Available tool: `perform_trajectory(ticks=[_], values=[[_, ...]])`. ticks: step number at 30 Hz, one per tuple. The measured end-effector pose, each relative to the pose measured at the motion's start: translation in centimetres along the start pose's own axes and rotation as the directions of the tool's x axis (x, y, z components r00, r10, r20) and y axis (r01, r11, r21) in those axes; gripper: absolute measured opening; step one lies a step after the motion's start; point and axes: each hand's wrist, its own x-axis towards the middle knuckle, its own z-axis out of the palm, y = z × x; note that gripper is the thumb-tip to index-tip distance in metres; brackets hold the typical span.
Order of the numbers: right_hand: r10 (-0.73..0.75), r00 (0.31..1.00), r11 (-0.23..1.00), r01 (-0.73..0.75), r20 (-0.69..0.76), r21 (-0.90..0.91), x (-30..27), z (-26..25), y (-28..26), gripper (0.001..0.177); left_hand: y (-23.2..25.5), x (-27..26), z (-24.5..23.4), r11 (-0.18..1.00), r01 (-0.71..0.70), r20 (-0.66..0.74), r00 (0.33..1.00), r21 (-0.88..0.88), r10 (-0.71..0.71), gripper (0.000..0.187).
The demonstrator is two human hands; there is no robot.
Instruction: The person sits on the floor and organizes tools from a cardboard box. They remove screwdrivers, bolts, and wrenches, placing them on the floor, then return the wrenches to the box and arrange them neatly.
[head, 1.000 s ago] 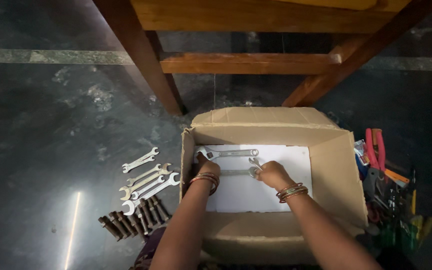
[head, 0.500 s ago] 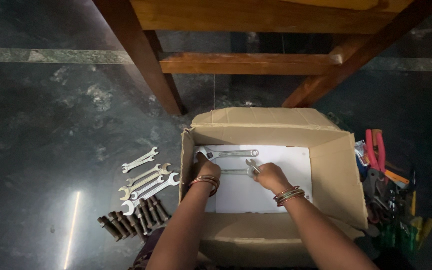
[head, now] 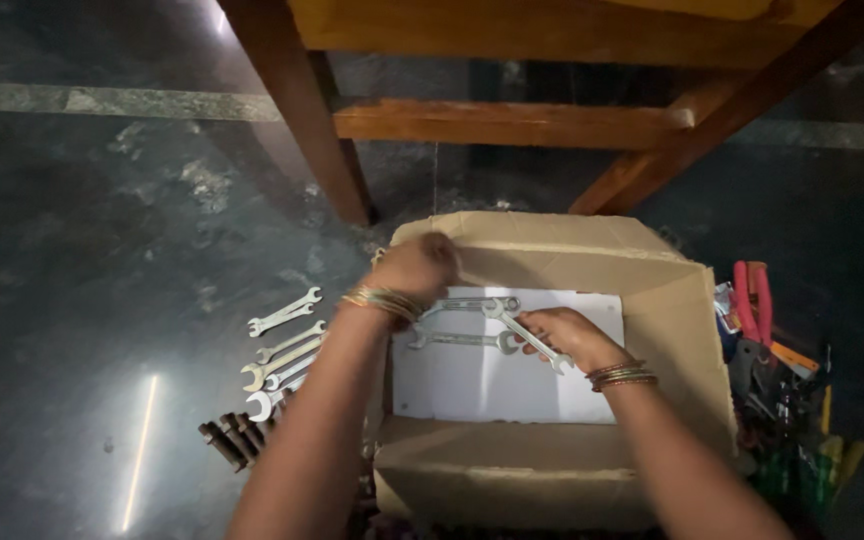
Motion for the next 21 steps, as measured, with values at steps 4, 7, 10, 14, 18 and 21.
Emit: perform_trajectory(ticks=[4,7,10,14,18,21], values=[[-0.235,0.970,0.933,0.242,0.057,-0.267,0.0,2.3,-0.5,0.027,-0.3,-2.1,-7.9,0.947,-0.073,-0.147,0.989,-0.314,0.028,0.023],[-0.322,0.942,0.854,0.334,0.100,-0.399,0.4,4.1,0.1,0.024,-4.8,-2.7,-11.8,0.844,-0.020,-0.209,0.972,-0.536,-0.110,0.029],[-0.303,0.942,0.840,0.336,0.147,-0.425,1.0,5.9,0.6,0.023,-12.1,-2.6,-14.6,0.827,0.070,-0.261,0.931,-0.558,-0.255,0.023],[-0.268,0.949,0.828,0.316,0.169,-0.463,1.2,7.3,1.1,0.025,-23.3,-1.8,-14.7,0.840,0.285,-0.252,0.866,-0.461,-0.432,0.019],[-0.264,0.953,0.810,0.302,0.146,-0.502,1.6,7.9,1.5,0.022,-32.1,-1.5,-11.3,0.813,0.522,-0.326,0.839,0.256,-0.436,0.027],[-0.383,0.914,0.714,0.384,0.133,-0.585,1.9,8.0,1.6,0.021,-35.7,-3.0,-8.8,0.745,0.641,-0.250,0.764,0.186,-0.595,0.038]])
